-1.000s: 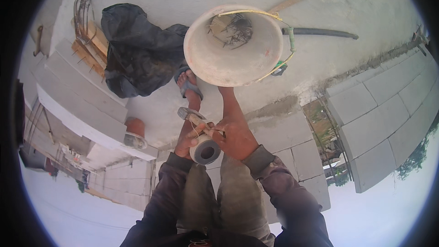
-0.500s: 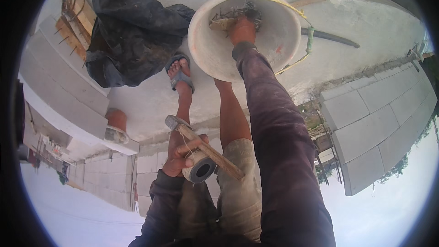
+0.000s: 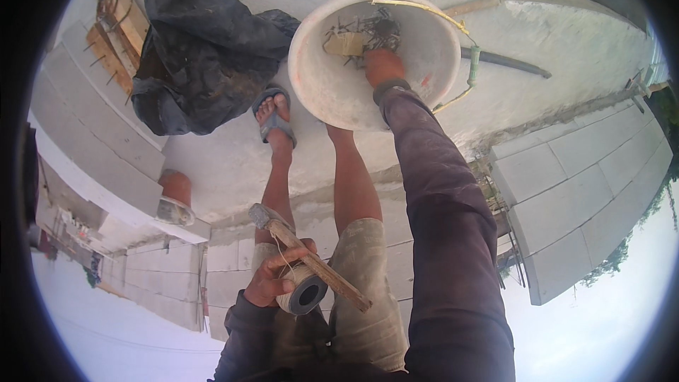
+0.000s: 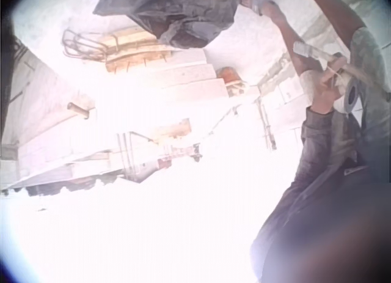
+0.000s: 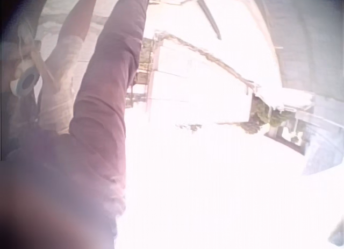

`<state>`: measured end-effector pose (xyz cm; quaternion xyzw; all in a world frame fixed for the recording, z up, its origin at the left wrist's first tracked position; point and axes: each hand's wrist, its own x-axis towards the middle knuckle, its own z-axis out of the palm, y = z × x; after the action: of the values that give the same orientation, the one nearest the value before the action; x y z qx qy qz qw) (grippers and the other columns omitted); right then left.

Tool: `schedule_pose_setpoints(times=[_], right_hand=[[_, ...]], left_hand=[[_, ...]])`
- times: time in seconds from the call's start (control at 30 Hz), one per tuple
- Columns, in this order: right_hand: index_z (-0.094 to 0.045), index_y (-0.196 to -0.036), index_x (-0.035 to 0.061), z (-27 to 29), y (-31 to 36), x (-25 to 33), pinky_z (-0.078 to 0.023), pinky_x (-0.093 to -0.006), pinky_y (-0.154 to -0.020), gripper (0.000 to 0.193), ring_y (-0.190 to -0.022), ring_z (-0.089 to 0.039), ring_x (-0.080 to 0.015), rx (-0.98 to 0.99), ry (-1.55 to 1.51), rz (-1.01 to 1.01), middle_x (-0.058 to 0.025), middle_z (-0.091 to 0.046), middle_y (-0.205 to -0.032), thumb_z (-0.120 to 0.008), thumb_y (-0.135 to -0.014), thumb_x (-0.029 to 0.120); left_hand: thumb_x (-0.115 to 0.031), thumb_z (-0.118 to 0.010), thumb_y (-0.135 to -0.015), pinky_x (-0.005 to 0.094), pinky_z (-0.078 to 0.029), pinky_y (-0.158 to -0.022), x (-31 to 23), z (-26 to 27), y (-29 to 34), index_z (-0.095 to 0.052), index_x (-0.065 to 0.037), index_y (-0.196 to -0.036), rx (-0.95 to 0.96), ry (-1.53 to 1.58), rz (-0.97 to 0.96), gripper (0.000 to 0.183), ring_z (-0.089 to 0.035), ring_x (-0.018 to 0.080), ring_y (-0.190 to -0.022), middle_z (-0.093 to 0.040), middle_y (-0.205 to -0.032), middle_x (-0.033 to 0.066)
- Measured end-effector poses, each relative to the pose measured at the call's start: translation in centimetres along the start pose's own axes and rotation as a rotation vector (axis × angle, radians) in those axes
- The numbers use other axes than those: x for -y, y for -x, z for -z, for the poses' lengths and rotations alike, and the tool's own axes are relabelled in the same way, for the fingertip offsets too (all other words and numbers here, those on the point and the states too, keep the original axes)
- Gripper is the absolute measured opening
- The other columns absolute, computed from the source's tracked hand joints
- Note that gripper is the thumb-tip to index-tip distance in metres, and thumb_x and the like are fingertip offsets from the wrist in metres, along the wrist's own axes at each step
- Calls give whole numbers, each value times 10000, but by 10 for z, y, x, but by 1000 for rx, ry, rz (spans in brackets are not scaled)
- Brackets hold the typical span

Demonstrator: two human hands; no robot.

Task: The person walks along a concrete wall at a construction site and uses a string line to measure and align the wall. The person handles a hammer and a bucket briefly before focusing on the string line measurement.

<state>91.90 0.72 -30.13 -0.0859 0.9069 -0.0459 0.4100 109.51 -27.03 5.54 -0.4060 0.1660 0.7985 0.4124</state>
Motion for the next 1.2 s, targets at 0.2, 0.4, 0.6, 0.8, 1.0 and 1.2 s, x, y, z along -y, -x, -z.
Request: schedule_pose_setpoints(times=[0.2, 0.4, 0.6, 0.8, 1.0, 1.2], right_hand=[[-700, -941, 52, 3, 0, -3, -534, -457, -810, 193, -925, -667, -358, 133, -24, 33, -190, -683, -983, -544, -836, 96], [-727, -903, 92, 26, -13, -34, -537, -460, -806, 154, -878, -673, -372, -23, -4, -48, -196, -692, -948, -589, -844, 128], [-706, -962, 62, 15, -11, -19, -543, -450, -812, 190, -909, -674, -365, 152, 147, 48, -195, -683, -1002, -557, -849, 97], [-694, -964, 50, 1, -15, -16, -539, -460, -816, 217, -930, -675, -353, 298, 275, 52, -190, -688, -992, -507, -868, 101], [-595, -963, 33, 70, 62, 8, -525, -452, -701, 149, -782, -680, -371, 48, -213, 209, -208, -677, -801, -563, -826, -15], [-648, -1070, 15, 223, 253, 106, -507, -302, -588, 298, -728, -628, -150, 806, -900, -112, -43, -634, -872, -555, -932, 263]], left_hand=[[-187, -760, -742, 368, -330, -1100, 6, -8, 22, -553, -36, -1333, -60, 86, 81, 643, -448, 268, -1284, -429, -1386, 136], [-179, -736, -732, 344, -267, -1133, 16, -12, 29, -516, 19, -1353, -95, 133, 135, 688, -413, 232, -1338, -456, -1420, 103], [-156, -723, -735, 349, -251, -1146, 22, -9, 29, -483, 12, -1383, -91, 180, 140, 712, -409, 230, -1343, -472, -1415, 107], [-113, -687, -762, 340, -238, -1153, 19, -10, 27, -464, -8, -1405, -39, 150, 141, 688, -393, 209, -1352, -467, -1423, 91], [-75, -597, -794, 316, -246, -1137, 18, -29, 42, -445, -63, -1437, -34, -36, -21, 661, -380, 182, -1353, -424, -1470, 74], [-69, -560, -796, 313, -280, -1096, 21, -88, 80, -469, -145, -1439, 85, -173, -267, 653, -433, 156, -1250, -480, -1403, 46]])
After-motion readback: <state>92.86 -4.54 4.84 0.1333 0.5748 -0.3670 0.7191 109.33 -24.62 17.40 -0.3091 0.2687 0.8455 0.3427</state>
